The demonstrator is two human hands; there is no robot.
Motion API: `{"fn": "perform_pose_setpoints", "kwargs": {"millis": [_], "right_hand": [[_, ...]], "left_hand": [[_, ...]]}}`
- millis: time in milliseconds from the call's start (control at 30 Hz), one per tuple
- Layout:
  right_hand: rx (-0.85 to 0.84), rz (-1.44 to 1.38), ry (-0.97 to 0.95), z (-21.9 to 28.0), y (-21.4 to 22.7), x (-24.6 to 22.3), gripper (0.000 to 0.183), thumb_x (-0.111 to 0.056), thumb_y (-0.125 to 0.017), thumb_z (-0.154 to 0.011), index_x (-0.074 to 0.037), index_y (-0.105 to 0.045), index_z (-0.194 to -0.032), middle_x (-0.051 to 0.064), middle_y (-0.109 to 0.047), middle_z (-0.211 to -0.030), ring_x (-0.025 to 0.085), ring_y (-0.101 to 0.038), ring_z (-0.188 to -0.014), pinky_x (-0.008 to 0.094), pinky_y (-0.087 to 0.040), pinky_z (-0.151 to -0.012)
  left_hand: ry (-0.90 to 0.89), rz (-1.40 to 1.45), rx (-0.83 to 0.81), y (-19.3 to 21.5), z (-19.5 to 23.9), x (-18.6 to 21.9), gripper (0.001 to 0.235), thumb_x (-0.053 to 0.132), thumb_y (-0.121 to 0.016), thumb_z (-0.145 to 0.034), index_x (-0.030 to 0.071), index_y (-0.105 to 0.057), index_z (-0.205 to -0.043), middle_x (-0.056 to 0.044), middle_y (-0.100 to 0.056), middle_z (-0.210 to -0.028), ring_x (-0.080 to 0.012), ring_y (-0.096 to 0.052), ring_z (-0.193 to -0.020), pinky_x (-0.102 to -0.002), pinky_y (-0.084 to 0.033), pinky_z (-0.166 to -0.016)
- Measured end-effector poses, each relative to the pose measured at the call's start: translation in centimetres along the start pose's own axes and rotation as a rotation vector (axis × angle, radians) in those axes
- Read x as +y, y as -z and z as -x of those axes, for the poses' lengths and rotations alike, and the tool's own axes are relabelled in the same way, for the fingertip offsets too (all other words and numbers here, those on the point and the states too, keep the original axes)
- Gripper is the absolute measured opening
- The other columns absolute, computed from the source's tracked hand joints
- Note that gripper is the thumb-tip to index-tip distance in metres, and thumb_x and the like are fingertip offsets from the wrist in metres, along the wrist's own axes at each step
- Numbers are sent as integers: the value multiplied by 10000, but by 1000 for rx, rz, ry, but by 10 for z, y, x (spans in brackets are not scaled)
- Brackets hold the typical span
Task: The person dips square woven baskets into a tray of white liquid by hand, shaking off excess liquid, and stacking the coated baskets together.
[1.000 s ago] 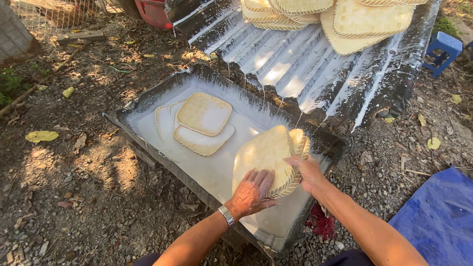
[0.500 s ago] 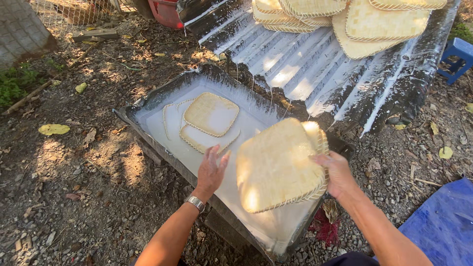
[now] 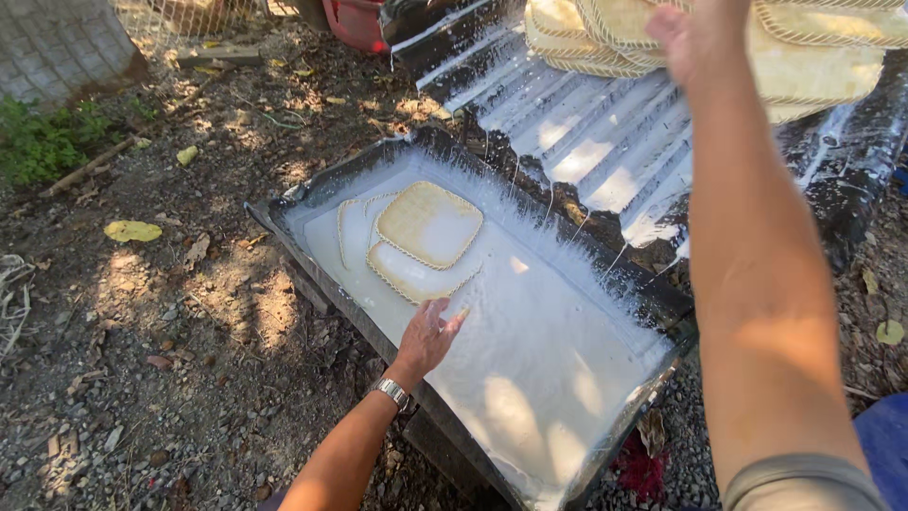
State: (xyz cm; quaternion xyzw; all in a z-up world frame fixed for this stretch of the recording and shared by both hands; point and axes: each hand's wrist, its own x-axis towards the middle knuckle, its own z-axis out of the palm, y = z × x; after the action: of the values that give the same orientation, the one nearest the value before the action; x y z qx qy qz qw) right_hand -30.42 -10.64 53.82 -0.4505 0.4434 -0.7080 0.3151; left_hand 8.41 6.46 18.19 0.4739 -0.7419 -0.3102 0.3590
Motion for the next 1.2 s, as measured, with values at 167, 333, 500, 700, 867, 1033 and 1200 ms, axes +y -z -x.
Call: {"fn": "perform_pose_setpoints", "kwargs": {"millis": [167,333,500,700,867,1033,1200], "right_hand": [[-591,549,-253,153,-30,154,682,-272,-789,-853,10,-536,-1421,240,-644,-1210,290,-663,-1008,398,-584,-804],[-1410,1205,-111,315,19,245,690,-384,-811,-789,-43,-610,-1355,169,-637,-1363,329,-596,-1274,399,-453,-1101],[-1363,1315,-453,371,88,240,706,-428,-781,-844,-99,-538,-1419,100,-554,-1466,281,-484,-1382,395,-385,-1156],[-1171,1405,-654,379,122,217,723,-444,-727,-866,-158,-475,-1480,80,-516,-1505,261,-443,-1426,402,-371,-1167],[-1037,1360,-594,370,129,204,734,-484,-733,-840,-175,-509,-1466,124,-563,-1476,292,-550,-1363,402,-433,-1143],[-984,1309,-791,364,133,198,742,-498,-706,-833,-237,-482,-1491,73,-553,-1512,253,-633,-1306,394,-499,-1115],[-1005,1289,-833,372,149,199,745,-510,-699,-840,-237,-471,-1495,68,-588,-1482,236,-656,-1293,396,-523,-1106]], "left_hand": [[89,-22,-69,1,-9,-14,558,374,-702,-926,-43,-578,-1274,-245,-635,-1186,-343,-702,-866,-443,-573,-778],[76,-70,-25,3,-10,-49,542,328,-728,-882,-44,-597,-1253,-254,-652,-1179,-385,-686,-893,-461,-560,-802],[44,-70,201,-15,-36,-103,555,289,-758,-878,-87,-588,-1250,-278,-686,-1012,-407,-660,-946,-466,-545,-830],[416,65,87,-42,-94,-142,609,380,-781,-865,-106,-586,-1177,-289,-703,-916,-353,-704,-867,-429,-557,-822],[456,-393,-188,-44,-119,-130,977,537,-842,-745,85,-386,-1481,-222,-410,-1492,-405,-397,-1376,-570,-406,-1092],[177,-792,-661,-53,-141,-107,1451,702,-905,-563,201,-78,-1644,-138,-59,-1722,-344,12,-1584,-667,-131,-1225],[124,-1039,-767,-62,-159,-109,1567,624,-976,-506,185,-1,-1652,-148,-68,-1715,-351,-5,-1575,-663,-91,-1207]]}}
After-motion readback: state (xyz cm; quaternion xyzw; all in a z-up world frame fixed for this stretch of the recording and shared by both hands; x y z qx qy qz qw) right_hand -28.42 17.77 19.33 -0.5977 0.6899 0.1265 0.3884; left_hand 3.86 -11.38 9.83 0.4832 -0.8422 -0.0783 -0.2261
